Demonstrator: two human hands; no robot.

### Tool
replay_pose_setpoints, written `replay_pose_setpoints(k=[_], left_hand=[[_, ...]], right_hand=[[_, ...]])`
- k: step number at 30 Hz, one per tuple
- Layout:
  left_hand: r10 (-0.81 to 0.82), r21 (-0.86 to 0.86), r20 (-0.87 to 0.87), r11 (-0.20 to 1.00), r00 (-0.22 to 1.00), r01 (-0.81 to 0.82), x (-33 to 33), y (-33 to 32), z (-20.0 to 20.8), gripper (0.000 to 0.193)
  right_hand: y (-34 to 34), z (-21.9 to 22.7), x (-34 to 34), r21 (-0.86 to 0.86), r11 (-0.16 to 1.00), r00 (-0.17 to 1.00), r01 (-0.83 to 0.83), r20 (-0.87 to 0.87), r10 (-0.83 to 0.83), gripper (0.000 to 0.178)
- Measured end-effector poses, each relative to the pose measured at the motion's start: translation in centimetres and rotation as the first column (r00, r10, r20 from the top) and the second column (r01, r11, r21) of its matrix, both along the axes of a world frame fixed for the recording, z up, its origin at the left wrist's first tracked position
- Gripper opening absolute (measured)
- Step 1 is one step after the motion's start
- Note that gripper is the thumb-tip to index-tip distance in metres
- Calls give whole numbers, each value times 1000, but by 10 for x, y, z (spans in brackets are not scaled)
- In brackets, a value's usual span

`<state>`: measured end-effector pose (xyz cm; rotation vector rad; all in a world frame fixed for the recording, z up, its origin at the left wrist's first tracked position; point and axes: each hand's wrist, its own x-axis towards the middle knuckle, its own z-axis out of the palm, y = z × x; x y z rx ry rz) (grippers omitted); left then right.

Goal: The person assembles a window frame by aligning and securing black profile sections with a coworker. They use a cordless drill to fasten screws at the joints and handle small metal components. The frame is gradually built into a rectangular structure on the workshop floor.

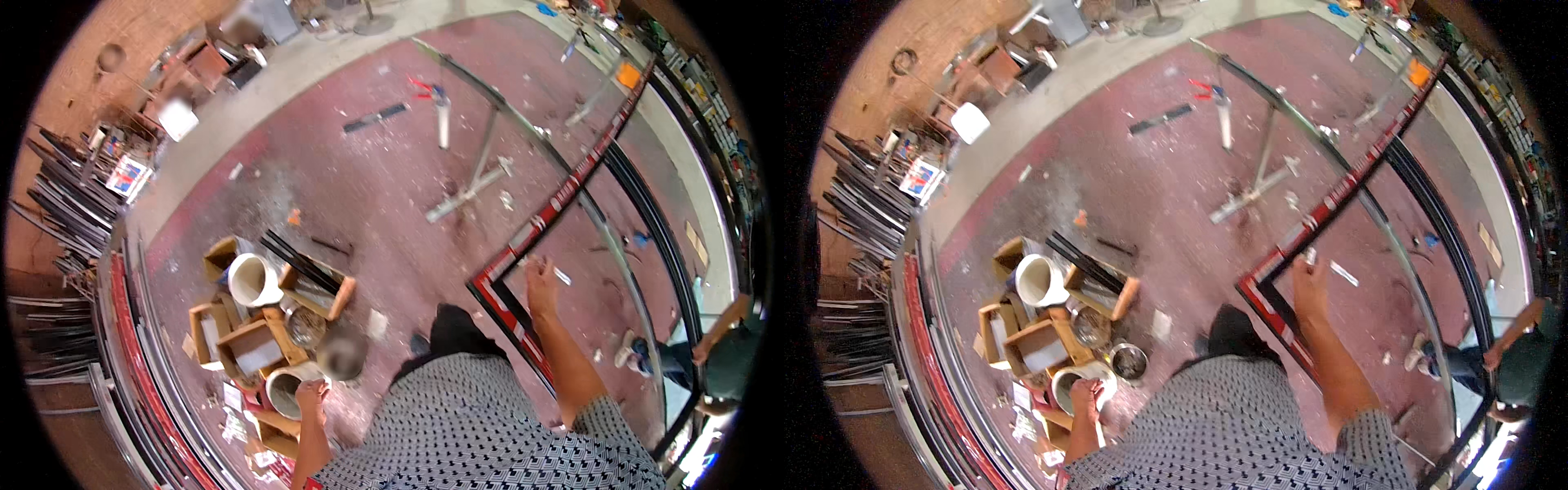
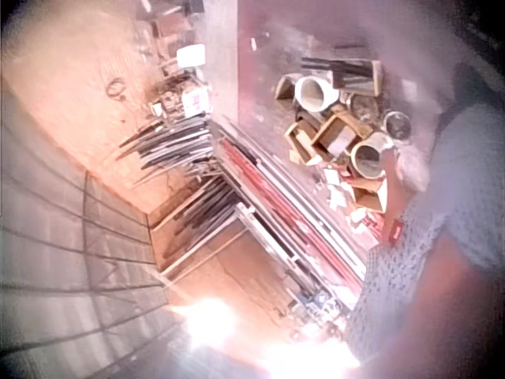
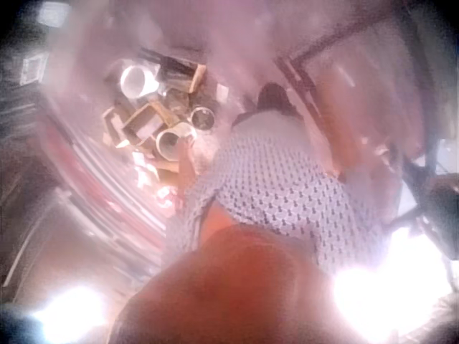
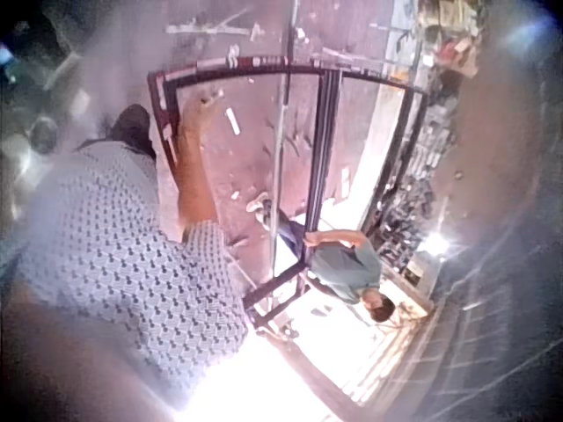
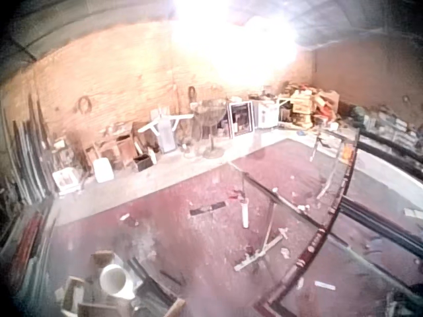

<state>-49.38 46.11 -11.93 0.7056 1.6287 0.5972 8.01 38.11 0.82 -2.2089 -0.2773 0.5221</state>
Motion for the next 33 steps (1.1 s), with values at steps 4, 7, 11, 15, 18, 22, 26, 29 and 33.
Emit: replay_pose_setpoints(k=[4, 7, 11, 15, 18, 22, 26, 29, 33], left_hand=[[147, -19, 12, 989, 989, -147, 48, 116, 28, 12], [78, -128, 172, 990, 982, -57, 15, 162, -16, 13], [-304, -225, -172, 938, 937, 263, 43, 210, -29, 8], [-690, -235, -182, 722, 700, 651, 13, 321, -45, 8], [-553, -204, -63, 822, 831, 532, 99, 448, -20, 13], [-467, -97, -155, 884, 871, 457, 218, 585, 0, 29], [-566, -1, -27, 824, 824, 566, 311, 695, -15, 34], [-696, -8, -41, 718, 717, 696, 326, 764, -49, 37], [-728, -99, -14, 683, 685, 724, 326, 833, -30, 37]], right_hand=[[59, -68, 44, -63, 998, 995, 23, 96, -17, 78], [96, -53, 26, -178, 954, 965, 243, 146, -218, 83], [75, -75, 20, -359, 859, 928, 365, 215, -305, 81], [97, -63, 13, -468, 776, 905, 423, 182, -384, 76], [96, -57, 16, -467, 783, 911, 410, 172, -374, 81], [90, -104, -2, -293, 830, 728, 474, 661, -183, 61], [117, -62, 17, -473, 611, 772, 635, 380, -509, 72], [115, -64, 25, -668, 443, 797, 598, 441, -412, 58], [229, -47, 54, -869, -47, 814, 493, 480, -327, 72]])
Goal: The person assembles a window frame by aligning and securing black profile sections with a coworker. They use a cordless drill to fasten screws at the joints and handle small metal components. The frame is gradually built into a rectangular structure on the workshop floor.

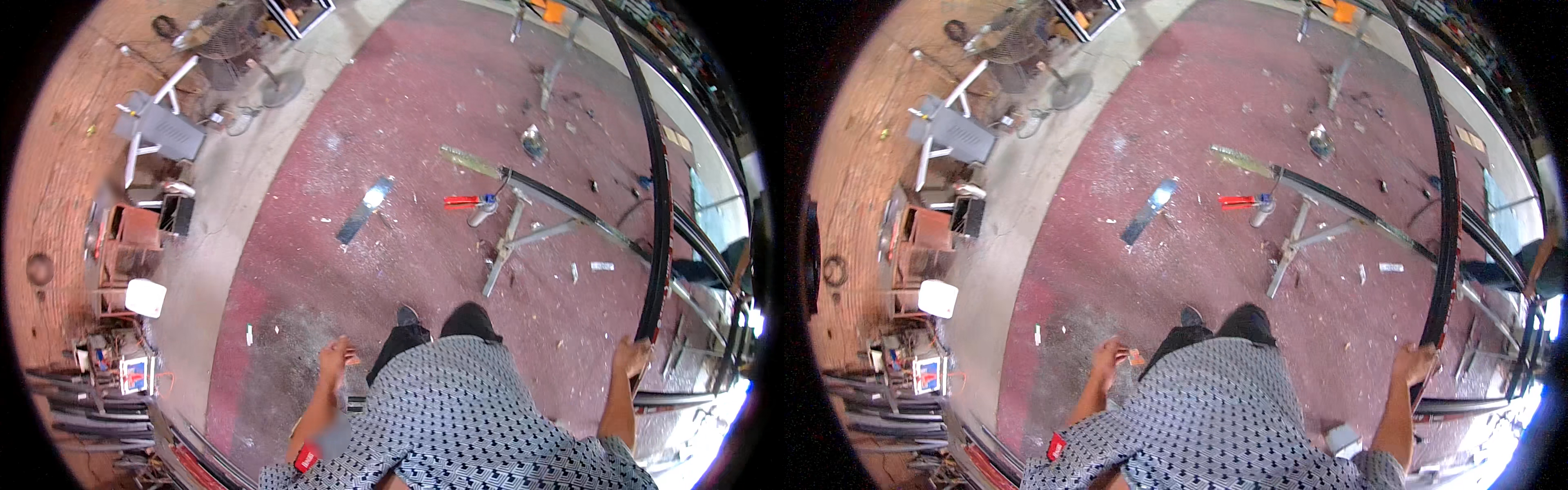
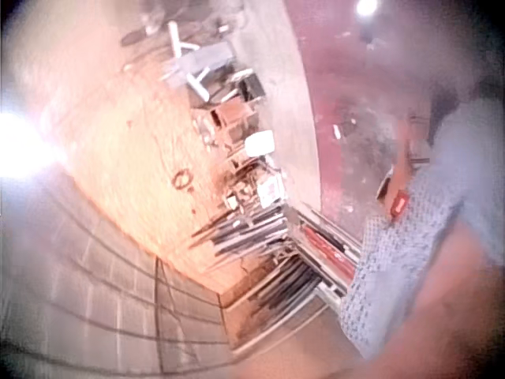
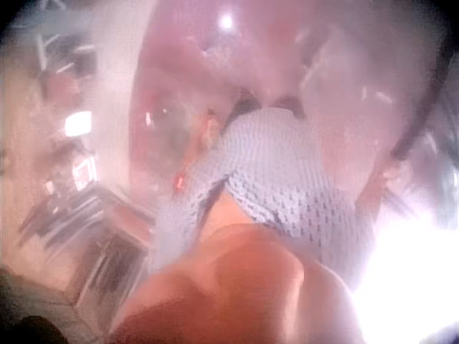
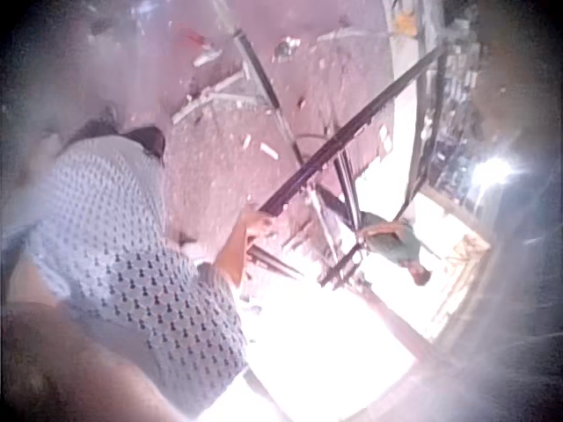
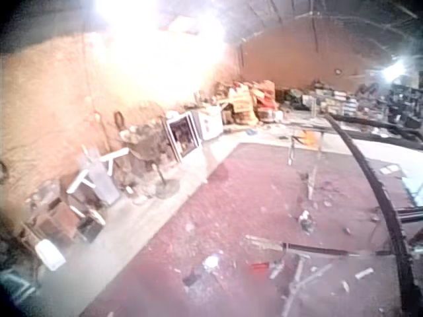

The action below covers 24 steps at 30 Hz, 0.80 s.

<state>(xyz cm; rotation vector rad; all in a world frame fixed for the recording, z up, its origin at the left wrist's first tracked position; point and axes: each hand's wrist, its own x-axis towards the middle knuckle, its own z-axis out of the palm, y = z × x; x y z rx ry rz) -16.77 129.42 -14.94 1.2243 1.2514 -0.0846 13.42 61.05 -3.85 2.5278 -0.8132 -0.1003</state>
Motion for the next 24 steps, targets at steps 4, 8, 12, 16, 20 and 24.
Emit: replay_pose_setpoints(k=[4, 8, 12, 16, 20, 24], left_hand=[[105, -33, -197, 993, 975, -114, -17, 86, -2, 33], [91, -63, -309, 991, 947, -115, -15, 151, 0, 30], [43, -40, -242, 998, 969, -54, 24, 199, -5, 27], [-111, -16, -232, 994, 966, 111, 96, 252, 11, 26], [-71, 82, -239, 992, 968, 93, 160, 300, 38, 25], [-115, 50, -177, 991, 977, 125, 227, 372, 16, 20]], right_hand=[[119, -31, 28, 426, 899, 966, -97, 256, -18, 80], [242, -53, 85, 642, 752, 952, -149, 300, -67, 87], [317, -91, 174, 900, 432, 892, -50, 235, -385, 95], [399, -128, 252, 965, 251, 570, 69, 169, -804, 105], [432, -107, 259, 964, 266, 443, -8, 241, -863, 98], [421, -111, 257, 955, 276, 381, 112, 215, -899, 82]])
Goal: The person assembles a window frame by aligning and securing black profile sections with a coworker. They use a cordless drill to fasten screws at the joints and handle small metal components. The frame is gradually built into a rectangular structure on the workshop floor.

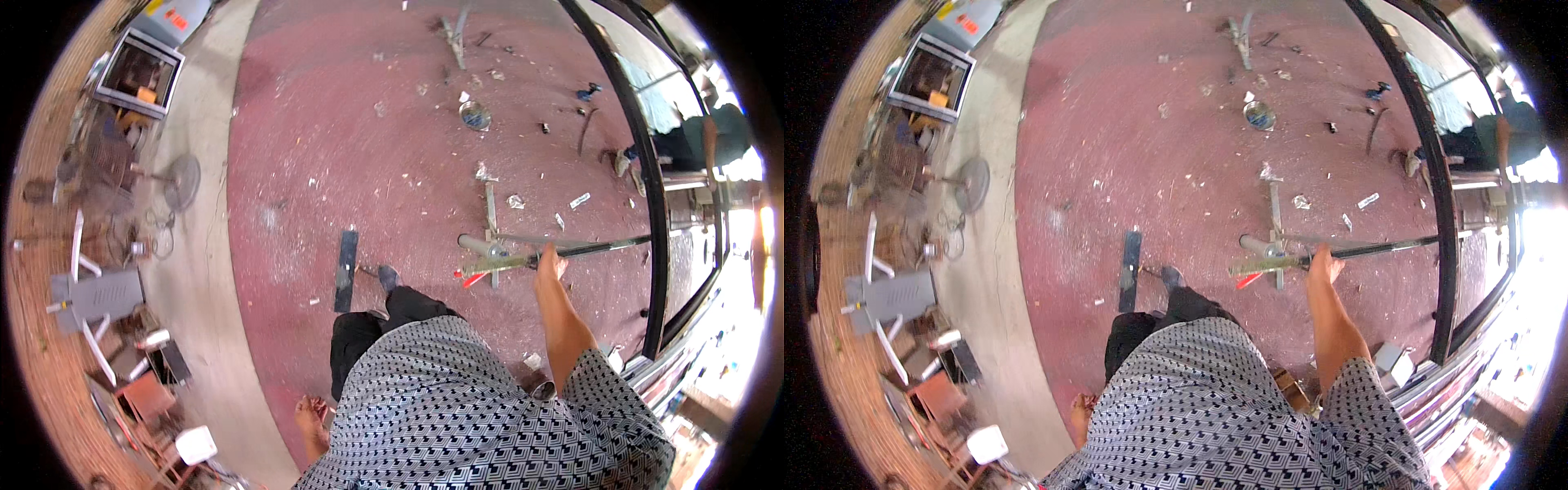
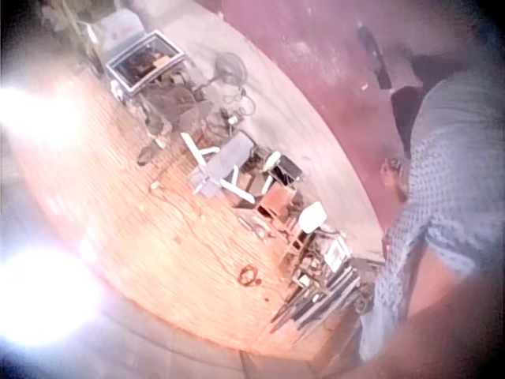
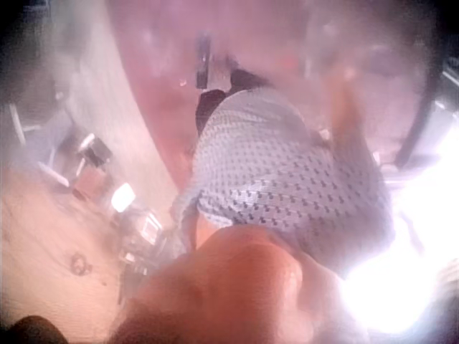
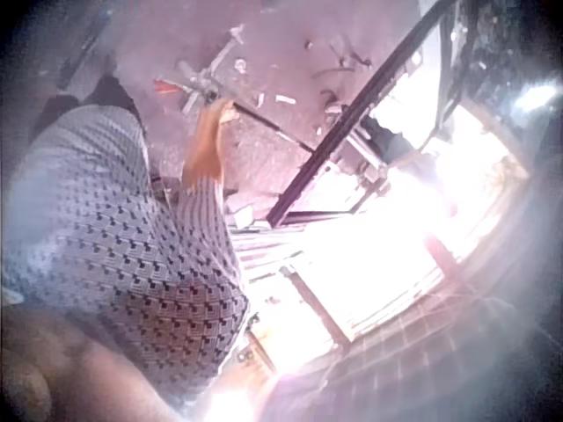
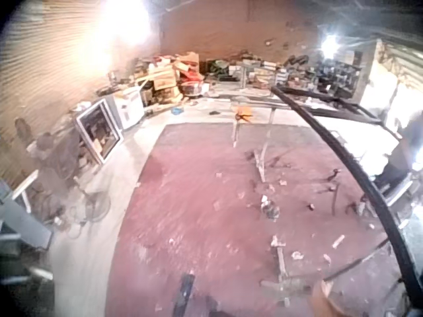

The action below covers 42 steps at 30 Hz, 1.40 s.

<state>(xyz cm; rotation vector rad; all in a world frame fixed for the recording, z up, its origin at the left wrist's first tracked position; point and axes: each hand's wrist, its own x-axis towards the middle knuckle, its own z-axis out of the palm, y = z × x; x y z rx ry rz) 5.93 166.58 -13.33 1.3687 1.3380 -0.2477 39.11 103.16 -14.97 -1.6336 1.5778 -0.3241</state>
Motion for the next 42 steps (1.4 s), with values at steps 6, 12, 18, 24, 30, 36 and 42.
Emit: replay_pose_setpoints(k=[6, 12, 18, 24, 30, 36, 42], left_hand=[[-319, -68, -8, 946, 948, 318, 168, 79, -16, 25], [-595, -38, 109, 798, 796, 601, 382, 145, -47, 30], [-648, 6, 38, 761, 761, 648, 625, 151, -20, 17], [-764, 49, 17, 645, 645, 762, 802, 83, -5, 12], [-895, -12, -22, 445, 445, 895, 894, -32, -58, 19], [-995, 82, 35, -86, -89, 993, 958, -195, -64, 27], [-939, 98, 7, -342, -344, 935, 1052, -344, -115, 27]], right_hand=[[7, -7, -4, -9, 996, 996, 85, -13, -85, 64], [18, -14, 6, -92, 960, 938, 263, -209, -277, 63], [47, 13, 27, -194, 898, 828, 395, -347, -440, 62], [68, 56, 58, -185, 862, 746, 471, -438, -501, 54], [75, 28, 42, -309, 837, 637, 451, -545, -545, 49], [71, 29, 29, -232, 849, 599, 475, -621, -505, 63], [82, 38, 35, -270, 810, 428, 521, -738, -521, 79]])
